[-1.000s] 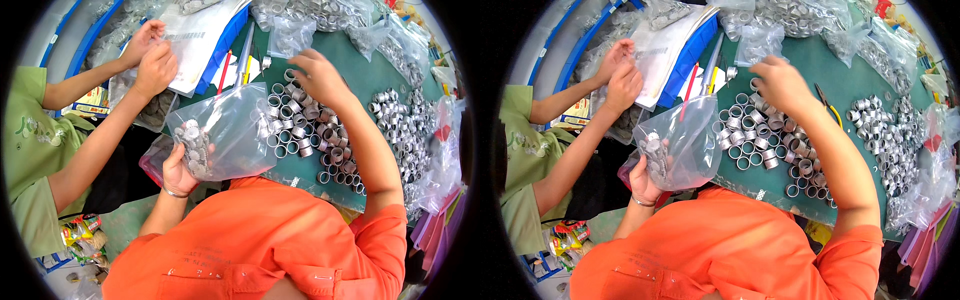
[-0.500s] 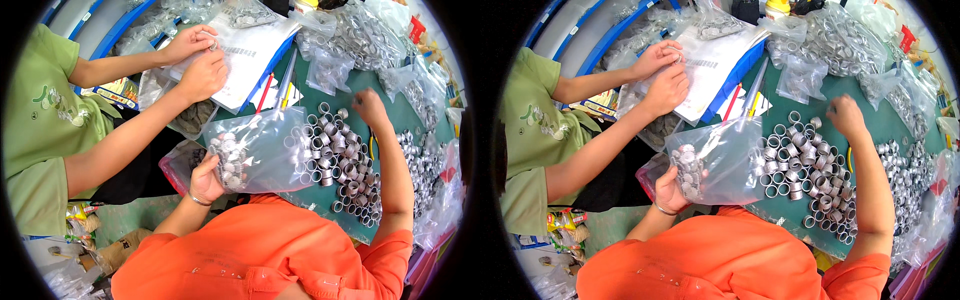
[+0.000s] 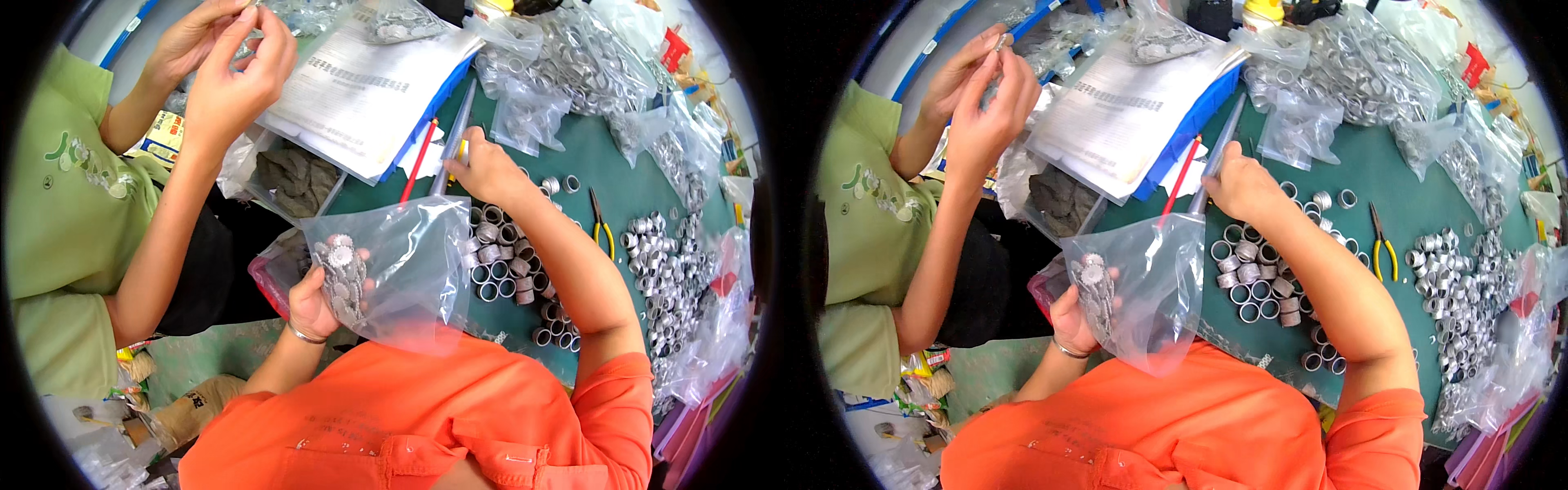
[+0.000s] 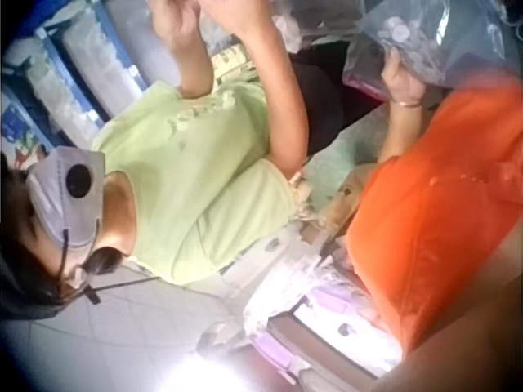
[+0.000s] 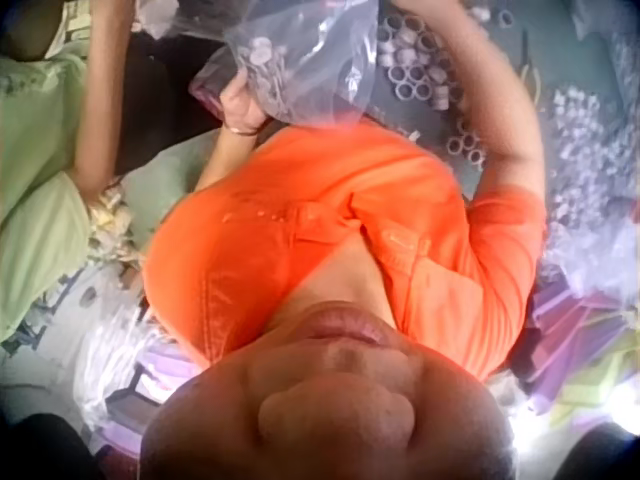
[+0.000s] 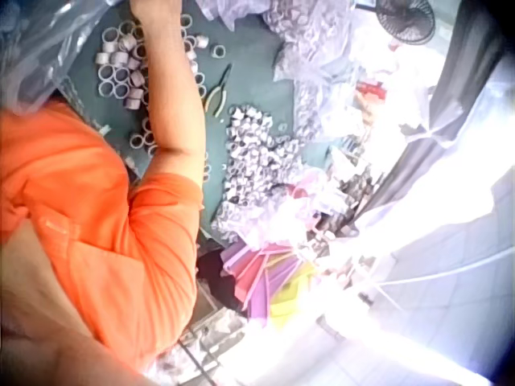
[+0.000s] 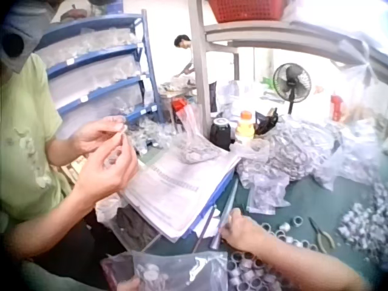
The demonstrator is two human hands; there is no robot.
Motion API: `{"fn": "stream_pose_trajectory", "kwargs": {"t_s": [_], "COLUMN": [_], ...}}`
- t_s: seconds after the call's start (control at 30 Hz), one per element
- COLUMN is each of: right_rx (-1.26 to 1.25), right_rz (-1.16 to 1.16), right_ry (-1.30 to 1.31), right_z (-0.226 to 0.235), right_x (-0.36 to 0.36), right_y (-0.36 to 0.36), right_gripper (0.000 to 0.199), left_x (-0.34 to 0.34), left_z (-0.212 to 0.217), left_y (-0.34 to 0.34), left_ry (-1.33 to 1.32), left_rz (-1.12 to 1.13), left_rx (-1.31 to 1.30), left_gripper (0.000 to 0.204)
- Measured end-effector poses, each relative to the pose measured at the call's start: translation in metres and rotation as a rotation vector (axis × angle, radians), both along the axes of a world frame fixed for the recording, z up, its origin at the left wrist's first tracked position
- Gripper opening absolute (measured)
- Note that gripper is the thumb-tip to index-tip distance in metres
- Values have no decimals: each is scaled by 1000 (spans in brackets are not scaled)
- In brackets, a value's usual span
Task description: The person sorts through metal rings by hand on a green workstation, then uses pliers to trim excess material from small white circular components before placing them into a plastic bag.
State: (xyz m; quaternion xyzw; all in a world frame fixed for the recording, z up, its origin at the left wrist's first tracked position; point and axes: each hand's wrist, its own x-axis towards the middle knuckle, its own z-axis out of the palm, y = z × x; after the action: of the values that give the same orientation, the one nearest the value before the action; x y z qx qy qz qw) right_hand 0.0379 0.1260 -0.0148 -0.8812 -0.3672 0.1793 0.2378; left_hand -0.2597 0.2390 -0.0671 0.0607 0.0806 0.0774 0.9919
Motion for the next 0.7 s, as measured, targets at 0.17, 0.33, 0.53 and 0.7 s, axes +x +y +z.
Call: {"fn": "stream_pose_trajectory", "kwargs": {"t_s": [0.17, 0.33, 0.53, 0.7], "right_rx": [118, 122, 406, 360], "right_rz": [-30, 6, -70, 32], "right_ry": [13, 98, 791, 794], "right_z": [-25, -19, 35, 54], "right_x": [-1, -4, -26, -45], "right_y": [31, 38, -29, -70], "right_gripper": [53, 47, 32, 30], "left_x": [-3, 11, 27, 51], "left_z": [4, 4, 16, 21], "left_y": [-1, -1, -12, -19], "left_ry": [25, 41, 59, -1], "left_rz": [26, 63, 142, 100], "left_rx": [8, 160, 224, 194], "left_gripper": [54, 54, 52, 50]}}
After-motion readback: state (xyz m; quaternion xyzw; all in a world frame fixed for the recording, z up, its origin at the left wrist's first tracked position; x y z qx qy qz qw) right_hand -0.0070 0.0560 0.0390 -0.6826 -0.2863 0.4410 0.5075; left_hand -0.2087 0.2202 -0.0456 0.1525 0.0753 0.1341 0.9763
